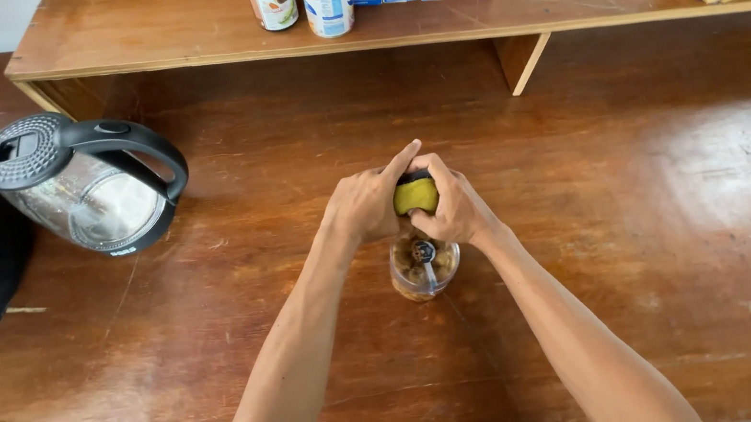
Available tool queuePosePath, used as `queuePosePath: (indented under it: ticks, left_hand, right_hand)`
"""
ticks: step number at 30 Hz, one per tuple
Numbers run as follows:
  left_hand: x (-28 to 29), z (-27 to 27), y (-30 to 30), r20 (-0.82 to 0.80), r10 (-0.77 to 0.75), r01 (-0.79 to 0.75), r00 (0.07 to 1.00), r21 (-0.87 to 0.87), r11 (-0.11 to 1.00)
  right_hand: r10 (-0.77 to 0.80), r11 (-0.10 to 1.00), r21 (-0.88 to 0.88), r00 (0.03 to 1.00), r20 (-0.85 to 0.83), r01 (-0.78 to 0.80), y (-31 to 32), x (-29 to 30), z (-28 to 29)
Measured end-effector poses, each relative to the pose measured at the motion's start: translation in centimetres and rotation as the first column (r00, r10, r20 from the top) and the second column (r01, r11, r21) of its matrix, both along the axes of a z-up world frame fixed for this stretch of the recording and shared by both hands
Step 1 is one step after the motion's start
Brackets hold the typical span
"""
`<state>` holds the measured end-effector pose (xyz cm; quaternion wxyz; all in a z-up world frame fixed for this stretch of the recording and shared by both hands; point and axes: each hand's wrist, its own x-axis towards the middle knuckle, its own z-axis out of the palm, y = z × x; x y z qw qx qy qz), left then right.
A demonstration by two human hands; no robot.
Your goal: Wiping a plastic jar of snacks with a cleaning cloth at a coffee shop counter.
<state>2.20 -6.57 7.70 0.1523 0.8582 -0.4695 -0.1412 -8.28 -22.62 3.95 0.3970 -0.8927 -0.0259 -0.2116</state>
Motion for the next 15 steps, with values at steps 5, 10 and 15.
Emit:
queuePosePath:
  ticks: [5,10,15]
  left_hand:
    - [-0.9,1.3,1.0,-0.099,-0.008,0.004,0.995,-0.037,0.999]
    - [-1.0,0.2,1.7,-0.143,0.037,-0.057,0.989,-0.136,0.989]
    - [-2.4,-0.3,1.7,-0.167,-0.019,-0.03,0.986,-0.288,0.957]
  right_hand:
    - [0.042,0.991,0.12,0.992,0.12,-0.056,-0.8,-1.2,-2.1]
    - [0.139,0.907,0.379,0.98,0.141,-0.183,0.2,-3.9,-4.9]
    - [0.144,0.939,0.296,0.982,0.123,-0.175,0.8,-4.8,-7.1]
